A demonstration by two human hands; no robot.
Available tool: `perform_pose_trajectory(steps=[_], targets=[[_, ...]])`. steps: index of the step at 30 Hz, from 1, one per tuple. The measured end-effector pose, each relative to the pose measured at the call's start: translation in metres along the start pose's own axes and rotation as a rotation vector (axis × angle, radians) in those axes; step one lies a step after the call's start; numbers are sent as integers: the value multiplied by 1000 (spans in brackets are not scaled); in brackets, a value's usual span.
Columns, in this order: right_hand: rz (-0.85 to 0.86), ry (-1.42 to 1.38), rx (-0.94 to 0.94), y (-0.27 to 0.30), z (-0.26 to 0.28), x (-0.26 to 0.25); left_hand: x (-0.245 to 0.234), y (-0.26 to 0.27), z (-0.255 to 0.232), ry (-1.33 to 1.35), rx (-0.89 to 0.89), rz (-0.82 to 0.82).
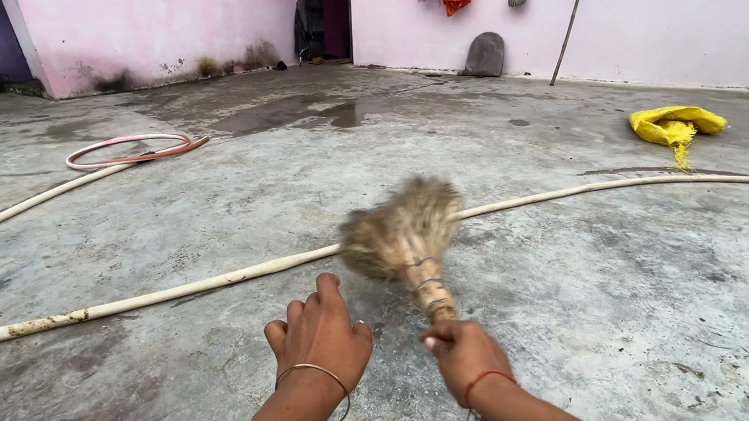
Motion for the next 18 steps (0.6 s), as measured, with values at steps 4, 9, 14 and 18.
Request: perform_pose_trajectory(steps=[4,9,14,18], targets=[[152,90,-392,29,61,29,3,3,-6,-18,30,-44],[401,153,-445,31,32,47,20,6,-19,-43,40,-5],[264,-1,97,-10,-102,-11,44,5,-38,-76,67,27],[-20,68,361,-12,-220,-84,68,6,-69,-57,97,28]])
Point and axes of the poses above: each hand's wrist, its own y-axis away from the middle knuckle, its own x-axis out of the palm, z = x × y, the point moved 6 cm from there along -y, towards the middle knuckle, and after that the axes turned 9 degrees about -x, right-handed, at the moved point
